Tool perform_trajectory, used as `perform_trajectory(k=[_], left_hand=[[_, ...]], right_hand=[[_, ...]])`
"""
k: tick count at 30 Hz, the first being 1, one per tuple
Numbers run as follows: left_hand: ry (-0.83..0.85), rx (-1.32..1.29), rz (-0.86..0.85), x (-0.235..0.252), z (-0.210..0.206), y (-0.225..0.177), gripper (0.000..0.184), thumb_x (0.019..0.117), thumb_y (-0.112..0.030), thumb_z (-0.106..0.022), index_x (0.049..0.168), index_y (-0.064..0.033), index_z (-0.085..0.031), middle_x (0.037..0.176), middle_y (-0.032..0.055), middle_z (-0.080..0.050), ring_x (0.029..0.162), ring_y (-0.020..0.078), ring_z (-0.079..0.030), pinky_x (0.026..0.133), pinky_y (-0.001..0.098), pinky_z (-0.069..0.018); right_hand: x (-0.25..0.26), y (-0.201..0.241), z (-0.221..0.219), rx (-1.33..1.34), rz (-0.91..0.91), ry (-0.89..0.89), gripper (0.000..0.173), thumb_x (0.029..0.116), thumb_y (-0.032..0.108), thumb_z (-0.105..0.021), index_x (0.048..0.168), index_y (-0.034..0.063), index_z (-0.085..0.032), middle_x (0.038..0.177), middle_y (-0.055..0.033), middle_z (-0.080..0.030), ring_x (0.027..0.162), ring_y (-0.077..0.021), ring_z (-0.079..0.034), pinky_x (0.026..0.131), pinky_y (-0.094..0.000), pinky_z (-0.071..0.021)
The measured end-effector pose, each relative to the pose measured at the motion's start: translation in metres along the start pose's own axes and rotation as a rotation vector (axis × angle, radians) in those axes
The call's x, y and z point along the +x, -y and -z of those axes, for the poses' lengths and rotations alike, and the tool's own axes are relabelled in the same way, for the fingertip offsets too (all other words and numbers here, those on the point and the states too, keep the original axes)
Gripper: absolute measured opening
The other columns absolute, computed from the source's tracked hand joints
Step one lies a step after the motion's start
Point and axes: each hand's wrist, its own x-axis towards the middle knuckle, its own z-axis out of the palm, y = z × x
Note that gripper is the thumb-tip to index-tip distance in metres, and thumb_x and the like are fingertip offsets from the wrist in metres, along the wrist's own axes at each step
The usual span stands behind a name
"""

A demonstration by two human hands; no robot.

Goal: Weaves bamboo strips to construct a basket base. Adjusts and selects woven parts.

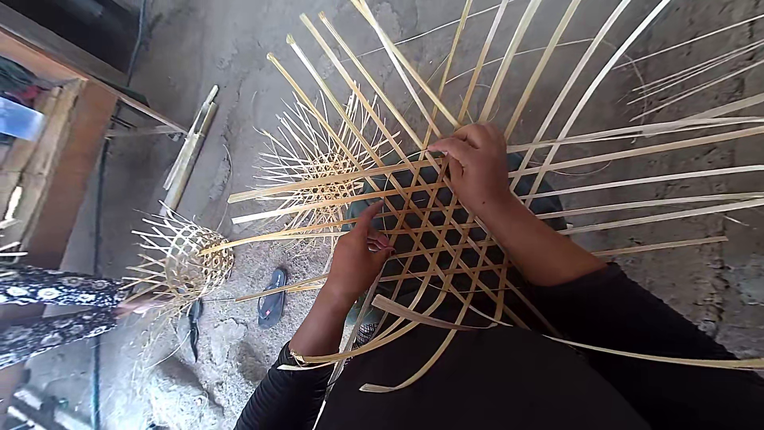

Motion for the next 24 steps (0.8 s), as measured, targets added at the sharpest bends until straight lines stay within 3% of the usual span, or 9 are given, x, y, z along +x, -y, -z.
perform_trajectory(k=[10, 17, 24], left_hand=[[0.021, -0.027, 0.037, 0.004, 0.002, -0.003, 0.078, 0.0846, -0.006, -0.081, 0.152, -0.0154, -0.044, 0.089, 0.0032, -0.075, 0.082, 0.0128, -0.073, 0.081, 0.0319, -0.0611], [0.086, -0.078, 0.108, 0.002, 0.011, -0.009, 0.081, 0.0854, -0.009, -0.082, 0.155, -0.0157, -0.042, 0.096, 0.0034, -0.075, 0.086, 0.0109, -0.073, 0.083, 0.0316, -0.0612], [0.067, -0.064, 0.151, 0.004, 0.009, -0.015, 0.078, 0.0835, -0.005, -0.082, 0.153, -0.0164, -0.047, 0.094, 0.0053, -0.075, 0.083, 0.0138, -0.073, 0.082, 0.0341, -0.061]], right_hand=[[0.001, -0.001, 0.002, 0.006, 0.002, 0.023, 0.032, 0.1001, 0.004, -0.053, 0.114, 0.0199, -0.078, 0.108, -0.0136, -0.069, 0.106, -0.0342, -0.063, 0.093, -0.0514, -0.0478], [0.002, 0.001, 0.007, 0.036, -0.014, 0.056, 0.029, 0.1024, 0.01, -0.054, 0.113, 0.0192, -0.079, 0.107, -0.0133, -0.069, 0.107, -0.0333, -0.062, 0.097, -0.0522, -0.047], [0.002, -0.001, 0.002, -0.008, -0.009, 0.069, 0.03, 0.1021, 0.009, -0.053, 0.112, 0.0196, -0.079, 0.107, -0.0119, -0.069, 0.107, -0.0327, -0.062, 0.096, -0.0514, -0.0469]])
